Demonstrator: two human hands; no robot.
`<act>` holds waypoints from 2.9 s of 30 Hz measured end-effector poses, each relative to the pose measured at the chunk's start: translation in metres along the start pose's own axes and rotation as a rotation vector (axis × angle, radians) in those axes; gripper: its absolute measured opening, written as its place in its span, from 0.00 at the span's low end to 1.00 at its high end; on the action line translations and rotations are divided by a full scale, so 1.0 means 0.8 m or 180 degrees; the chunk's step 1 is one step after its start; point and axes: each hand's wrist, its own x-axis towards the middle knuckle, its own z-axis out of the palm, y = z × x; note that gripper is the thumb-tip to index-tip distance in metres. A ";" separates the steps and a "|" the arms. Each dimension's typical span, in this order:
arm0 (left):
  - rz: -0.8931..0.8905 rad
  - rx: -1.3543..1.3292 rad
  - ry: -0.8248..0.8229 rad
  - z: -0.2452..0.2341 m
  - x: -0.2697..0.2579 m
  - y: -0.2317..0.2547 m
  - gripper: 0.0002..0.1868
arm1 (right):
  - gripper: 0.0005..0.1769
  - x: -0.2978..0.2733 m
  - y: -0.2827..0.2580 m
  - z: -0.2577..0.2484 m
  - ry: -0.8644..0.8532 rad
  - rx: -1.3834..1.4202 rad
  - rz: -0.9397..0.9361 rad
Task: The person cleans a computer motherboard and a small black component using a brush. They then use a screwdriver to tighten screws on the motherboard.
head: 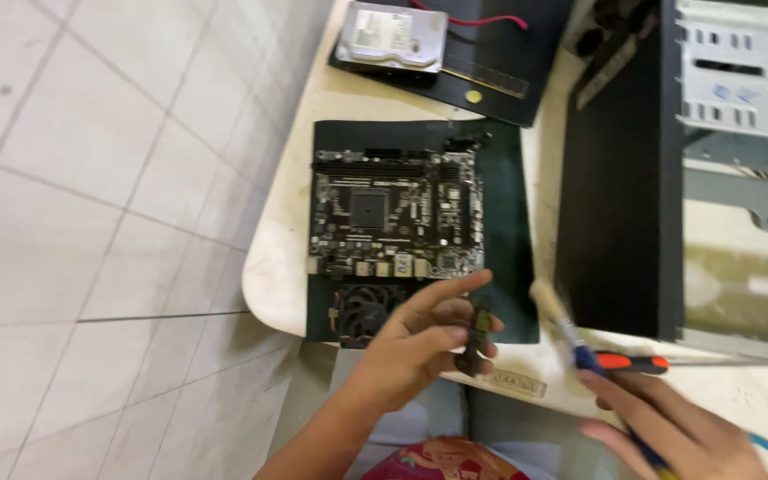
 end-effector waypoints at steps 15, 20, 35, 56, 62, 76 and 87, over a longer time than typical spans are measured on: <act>0.1668 0.3856 0.1674 -0.127 0.011 0.185 0.25 | 0.41 0.012 0.022 0.120 -0.0607 0.0036 0.0825; 0.1356 0.4900 0.1272 -0.167 0.051 0.191 0.26 | 0.51 0.015 0.046 0.179 -0.0889 -0.0515 0.0835; 0.1912 0.5728 0.1456 -0.218 0.073 0.178 0.27 | 0.69 0.025 0.044 0.195 -0.1650 -0.1129 0.1059; 0.2187 0.5897 0.1296 -0.237 0.073 0.173 0.28 | 0.14 0.340 0.055 0.141 -0.0084 0.0472 0.1146; 0.2097 0.5788 0.1301 -0.242 0.070 0.169 0.42 | 0.07 0.418 0.138 0.292 -0.0030 -0.0127 0.1375; 0.2024 0.5665 0.1405 -0.250 0.073 0.167 0.39 | 0.08 0.408 0.033 0.252 0.0171 0.0851 0.0626; 0.2094 0.5502 0.1193 -0.237 0.067 0.172 0.38 | 0.09 0.381 -0.090 0.176 -0.0614 0.1903 0.0663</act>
